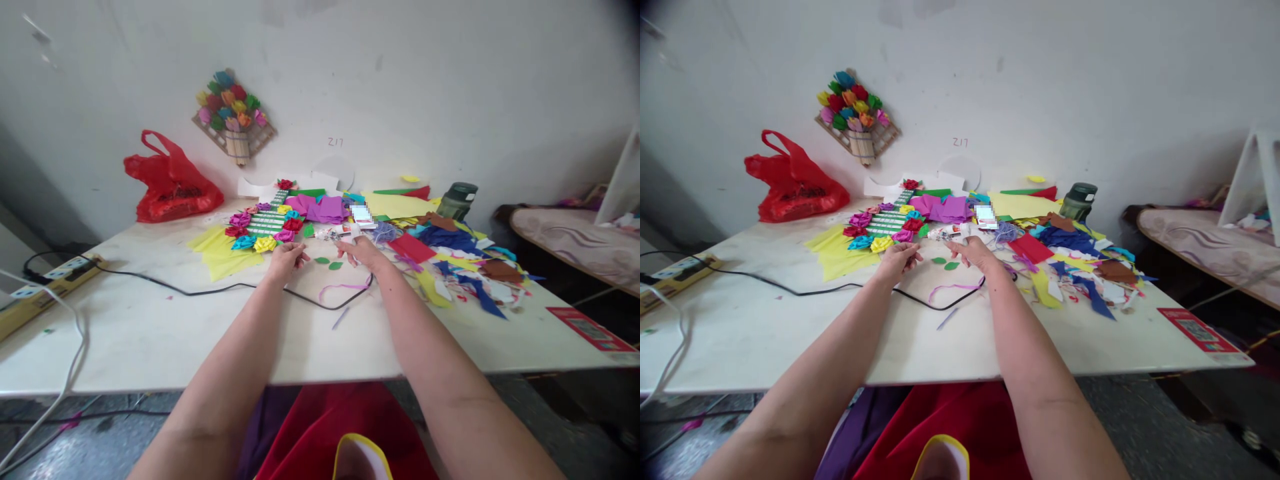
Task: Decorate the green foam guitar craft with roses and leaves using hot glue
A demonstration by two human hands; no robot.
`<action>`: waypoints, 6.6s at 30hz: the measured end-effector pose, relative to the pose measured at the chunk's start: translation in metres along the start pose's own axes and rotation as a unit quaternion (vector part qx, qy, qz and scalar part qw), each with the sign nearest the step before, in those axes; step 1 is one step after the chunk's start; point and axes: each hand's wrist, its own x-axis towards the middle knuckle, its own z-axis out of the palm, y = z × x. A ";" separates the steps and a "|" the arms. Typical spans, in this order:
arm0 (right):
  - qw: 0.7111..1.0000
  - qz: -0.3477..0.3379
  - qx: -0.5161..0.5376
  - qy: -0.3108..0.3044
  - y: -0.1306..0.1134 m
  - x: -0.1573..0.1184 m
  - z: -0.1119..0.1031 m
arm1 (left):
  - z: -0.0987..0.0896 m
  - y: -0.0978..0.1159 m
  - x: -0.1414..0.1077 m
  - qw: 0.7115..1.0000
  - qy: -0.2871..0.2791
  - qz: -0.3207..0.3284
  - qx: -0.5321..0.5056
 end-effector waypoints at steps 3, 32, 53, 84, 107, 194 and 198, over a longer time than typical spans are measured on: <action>1.000 0.006 -0.014 0.001 0.002 0.002 0.001 | 0.000 0.001 -0.001 1.000 -0.001 -0.003 0.000; 0.998 0.020 -0.061 0.019 -0.010 -0.001 0.004 | 0.001 0.001 0.000 1.000 -0.012 -0.004 -0.017; 0.998 0.017 -0.049 0.023 -0.012 -0.003 0.006 | 0.001 0.001 -0.001 0.999 -0.027 -0.011 -0.023; 0.998 0.029 -0.061 0.010 -0.013 -0.005 0.004 | 0.002 0.005 -0.003 0.998 -0.014 -0.040 -0.039; 0.931 -0.025 -0.364 0.018 0.005 0.021 0.019 | -0.009 0.019 -0.002 0.994 0.036 0.045 -0.091; 0.986 0.099 0.132 -0.037 -0.021 -0.004 0.024 | 0.013 0.005 -0.010 0.997 -0.067 -0.023 0.016; 0.988 0.089 0.126 -0.013 -0.017 -0.002 0.026 | 0.013 0.005 -0.010 0.997 -0.067 -0.020 0.020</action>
